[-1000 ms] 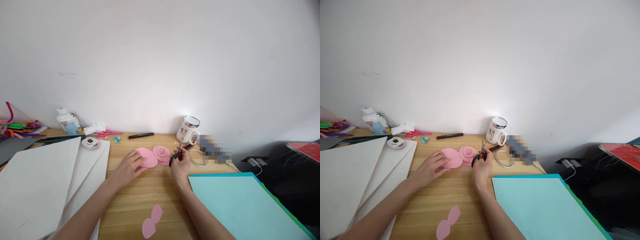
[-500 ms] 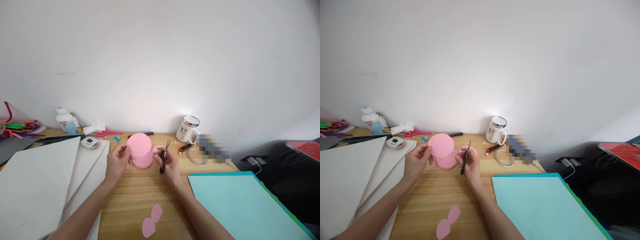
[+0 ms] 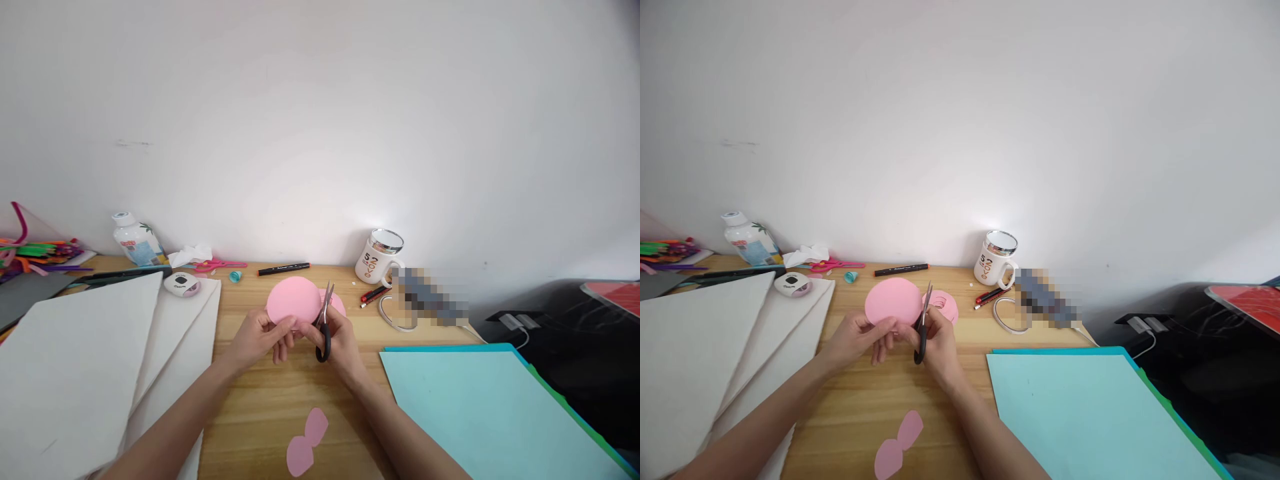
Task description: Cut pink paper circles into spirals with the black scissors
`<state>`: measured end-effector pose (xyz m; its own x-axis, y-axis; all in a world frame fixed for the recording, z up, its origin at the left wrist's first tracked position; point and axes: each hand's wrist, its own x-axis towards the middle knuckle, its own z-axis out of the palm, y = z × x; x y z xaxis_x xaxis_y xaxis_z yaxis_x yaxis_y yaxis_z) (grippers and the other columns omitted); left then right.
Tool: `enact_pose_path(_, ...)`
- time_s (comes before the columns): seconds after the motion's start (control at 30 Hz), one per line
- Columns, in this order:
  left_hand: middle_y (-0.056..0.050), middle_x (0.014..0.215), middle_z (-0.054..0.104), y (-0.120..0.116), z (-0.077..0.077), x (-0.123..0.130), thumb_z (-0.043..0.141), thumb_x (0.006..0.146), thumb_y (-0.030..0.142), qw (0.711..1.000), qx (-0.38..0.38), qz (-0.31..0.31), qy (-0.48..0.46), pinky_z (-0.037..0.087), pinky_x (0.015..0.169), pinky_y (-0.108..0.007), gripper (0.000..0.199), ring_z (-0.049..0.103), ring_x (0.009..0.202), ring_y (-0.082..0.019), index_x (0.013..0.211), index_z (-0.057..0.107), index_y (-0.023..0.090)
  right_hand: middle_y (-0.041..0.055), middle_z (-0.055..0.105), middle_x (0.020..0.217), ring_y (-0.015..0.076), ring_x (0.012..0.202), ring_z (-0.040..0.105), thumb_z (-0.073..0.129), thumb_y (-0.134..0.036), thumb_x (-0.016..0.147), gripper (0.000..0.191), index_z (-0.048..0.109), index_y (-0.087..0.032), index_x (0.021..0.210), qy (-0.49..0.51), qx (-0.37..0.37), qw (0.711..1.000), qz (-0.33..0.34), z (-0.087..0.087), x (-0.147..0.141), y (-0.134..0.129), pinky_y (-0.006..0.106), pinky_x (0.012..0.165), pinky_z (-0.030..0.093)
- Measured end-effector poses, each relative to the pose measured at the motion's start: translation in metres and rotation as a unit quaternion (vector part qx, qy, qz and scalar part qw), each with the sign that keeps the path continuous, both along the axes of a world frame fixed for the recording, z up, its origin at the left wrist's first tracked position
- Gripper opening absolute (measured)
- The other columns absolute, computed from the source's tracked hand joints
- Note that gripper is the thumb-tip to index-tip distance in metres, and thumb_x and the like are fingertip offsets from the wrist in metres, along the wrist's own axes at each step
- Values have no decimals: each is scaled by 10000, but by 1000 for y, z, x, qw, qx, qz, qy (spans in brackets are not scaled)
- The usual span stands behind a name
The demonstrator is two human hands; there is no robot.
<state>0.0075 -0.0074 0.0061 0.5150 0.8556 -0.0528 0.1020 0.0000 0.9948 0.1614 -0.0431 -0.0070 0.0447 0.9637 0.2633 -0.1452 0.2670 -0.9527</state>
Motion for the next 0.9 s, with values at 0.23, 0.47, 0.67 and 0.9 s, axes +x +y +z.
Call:
enact_pose_path(0.23, -4, 408, 505, -2, 6, -1, 493, 805, 456, 989, 89, 117, -28, 376, 367, -191, 471, 457, 359, -82, 459, 528, 139, -22, 548, 647, 121, 557, 475, 704, -391, 679, 353, 572, -186, 935, 9, -43, 990, 133, -11, -11, -10, 231, 511, 380)
enact_pose_path(0.47, 3, 414, 519, -9, 8, 3, 544, 748, 376, 986, 109, 120, 25, 409, 378, -195, 363, 481, 396, -106, 450, 500, 173, -13, 552, 707, 133, 613, 489, 748, -383, 639, 367, 528, -196, 866, 37, -39, 988, 143, -10, -16, -13, 242, 565, 397)
enact_pose_path(0.67, 4, 449, 567, -11, 10, 6, 557, 718, 381, 983, 124, 132, 37, 452, 396, -227, 255, 529, 436, -150, 546, 561, 194, -24, 534, 648, 147, 602, 486, 729, -441, 640, 365, 514, -206, 819, 22, -37, 991, 128, -7, -15, -12, 260, 574, 408)
enact_pose_path(0.9, 7, 455, 566, -11, 9, 5, 573, 708, 364, 985, 109, 133, 29, 447, 380, -224, 222, 516, 420, -144, 567, 571, 193, -23, 527, 624, 145, 569, 472, 713, -494, 631, 396, 521, -204, 820, 21, -33, 992, 120, -6, -17, -13, 255, 535, 406)
